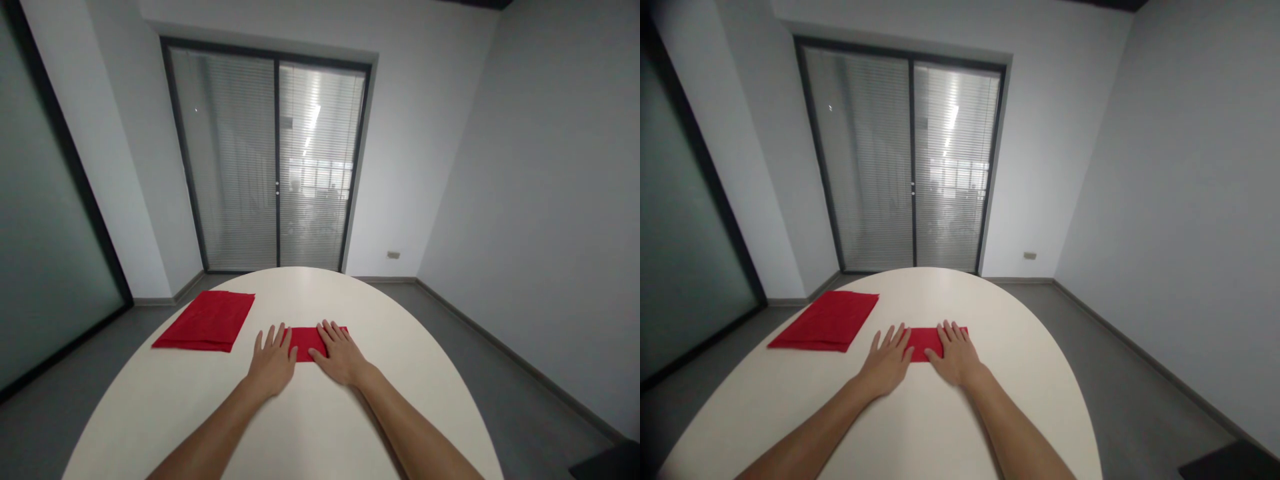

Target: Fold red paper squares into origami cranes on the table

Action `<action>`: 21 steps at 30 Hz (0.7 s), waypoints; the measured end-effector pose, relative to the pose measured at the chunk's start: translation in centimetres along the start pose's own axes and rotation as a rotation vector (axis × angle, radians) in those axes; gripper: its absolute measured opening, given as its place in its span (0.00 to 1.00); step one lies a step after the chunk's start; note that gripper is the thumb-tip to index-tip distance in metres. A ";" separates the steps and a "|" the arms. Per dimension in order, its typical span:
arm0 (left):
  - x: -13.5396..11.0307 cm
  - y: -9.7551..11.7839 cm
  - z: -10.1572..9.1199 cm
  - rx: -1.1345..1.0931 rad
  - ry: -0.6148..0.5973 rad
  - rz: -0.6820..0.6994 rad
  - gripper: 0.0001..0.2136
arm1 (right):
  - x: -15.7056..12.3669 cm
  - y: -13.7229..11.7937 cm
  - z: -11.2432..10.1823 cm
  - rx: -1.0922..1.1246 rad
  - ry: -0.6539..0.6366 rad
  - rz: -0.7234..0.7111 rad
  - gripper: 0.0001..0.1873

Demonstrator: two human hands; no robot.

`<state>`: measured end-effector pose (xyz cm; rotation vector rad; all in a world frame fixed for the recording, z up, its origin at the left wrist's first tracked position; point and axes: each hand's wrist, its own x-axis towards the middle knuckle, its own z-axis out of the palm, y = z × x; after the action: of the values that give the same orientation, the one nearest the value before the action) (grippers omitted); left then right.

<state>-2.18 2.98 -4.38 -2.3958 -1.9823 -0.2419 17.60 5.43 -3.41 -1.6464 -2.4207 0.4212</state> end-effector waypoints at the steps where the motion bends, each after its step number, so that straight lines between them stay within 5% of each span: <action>1: 0.1 -0.1 0.2 0.003 0.029 -0.028 0.27 | 0.0 0.0 0.0 -0.003 0.002 -0.001 0.47; 4: 0.3 -0.3 0.3 -0.005 0.147 -0.054 0.26 | -0.1 0.0 0.0 -0.005 0.005 -0.008 0.47; 7: 0.6 -0.5 0.1 -0.104 0.215 0.129 0.26 | -0.1 0.0 0.0 0.002 0.012 -0.018 0.46; 11: 0.7 -0.5 0.2 -0.234 0.098 0.345 0.24 | -0.1 0.2 0.0 0.002 0.009 -0.057 0.45; 15: 0.5 -0.4 0.5 -0.215 -0.010 0.285 0.26 | -0.1 0.8 -0.2 0.014 -0.024 -0.098 0.45; 21: 0.4 -0.6 0.3 -0.147 -0.015 0.155 0.25 | -0.3 2.8 -1.3 0.061 -0.087 -0.097 0.46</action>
<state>-2.68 3.51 -4.65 -2.6323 -1.8324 -0.3779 20.54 6.29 -3.16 -1.5089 -2.5103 0.5560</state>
